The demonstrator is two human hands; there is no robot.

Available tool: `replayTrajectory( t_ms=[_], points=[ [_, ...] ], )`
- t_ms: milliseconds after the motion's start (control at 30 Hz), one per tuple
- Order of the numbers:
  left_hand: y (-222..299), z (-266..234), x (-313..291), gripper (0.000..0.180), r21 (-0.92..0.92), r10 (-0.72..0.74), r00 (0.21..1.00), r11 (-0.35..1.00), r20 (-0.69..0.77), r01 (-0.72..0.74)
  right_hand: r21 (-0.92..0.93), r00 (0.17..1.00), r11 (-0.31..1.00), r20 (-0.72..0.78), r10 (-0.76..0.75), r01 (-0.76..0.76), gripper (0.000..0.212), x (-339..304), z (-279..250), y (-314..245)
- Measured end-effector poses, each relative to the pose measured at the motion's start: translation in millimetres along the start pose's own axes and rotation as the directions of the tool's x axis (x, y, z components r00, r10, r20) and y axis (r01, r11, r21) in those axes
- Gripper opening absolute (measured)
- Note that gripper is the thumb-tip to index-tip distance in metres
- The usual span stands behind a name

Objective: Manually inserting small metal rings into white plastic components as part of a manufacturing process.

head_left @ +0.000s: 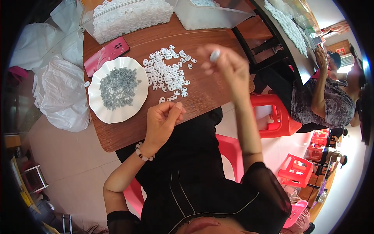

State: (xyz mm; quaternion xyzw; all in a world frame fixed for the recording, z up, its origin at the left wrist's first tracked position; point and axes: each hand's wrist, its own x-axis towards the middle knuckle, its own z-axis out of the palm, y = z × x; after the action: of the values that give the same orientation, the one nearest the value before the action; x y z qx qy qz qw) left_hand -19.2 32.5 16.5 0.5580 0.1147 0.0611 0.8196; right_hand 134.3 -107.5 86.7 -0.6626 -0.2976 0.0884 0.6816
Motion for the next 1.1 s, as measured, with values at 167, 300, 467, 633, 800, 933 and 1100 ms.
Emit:
replayTrajectory(
  t_ms=[167,300,467,633,800,933,1100],
  points=[
    [-6.8,-8.7,-5.7,0.026,0.080,0.008,0.996,0.997,-0.093,-0.001,-0.596,0.863,0.691,0.007,-0.506,0.409,0.021,129.4,-55.8,-6.1],
    [-9.6,-9.3,-6.1,0.026,0.090,0.017,0.992,0.996,-0.126,-0.006,-0.940,0.882,0.310,-0.022,-0.471,0.142,0.032,206.9,-75.9,4.6],
    [-11.5,-15.9,-8.6,0.026,0.055,-0.034,0.991,0.998,-0.129,0.041,-0.920,0.872,0.355,-0.031,-0.489,0.166,0.023,197.1,-63.6,24.7],
    [-11.5,-18.3,-7.4,0.026,0.061,-0.039,0.993,0.997,-0.113,0.046,-0.771,0.936,0.545,0.193,-0.294,0.330,0.015,106.9,-28.6,34.3],
    [-12.1,-19.8,-8.8,0.025,0.086,-0.043,0.994,0.995,-0.099,0.052,-0.693,0.910,0.663,0.413,0.043,0.283,0.013,20.5,-10.0,51.4],
    [-12.1,-18.6,-8.6,0.025,0.063,-0.053,0.995,0.996,-0.083,0.059,-0.699,0.927,0.668,0.373,0.039,0.254,0.015,-10.6,-6.4,60.9],
    [-12.4,-18.1,-10.3,0.025,0.060,-0.061,0.995,0.996,-0.081,0.066,-0.757,0.939,0.593,0.345,0.010,0.272,0.013,-14.7,-1.6,68.5]
  ],
)
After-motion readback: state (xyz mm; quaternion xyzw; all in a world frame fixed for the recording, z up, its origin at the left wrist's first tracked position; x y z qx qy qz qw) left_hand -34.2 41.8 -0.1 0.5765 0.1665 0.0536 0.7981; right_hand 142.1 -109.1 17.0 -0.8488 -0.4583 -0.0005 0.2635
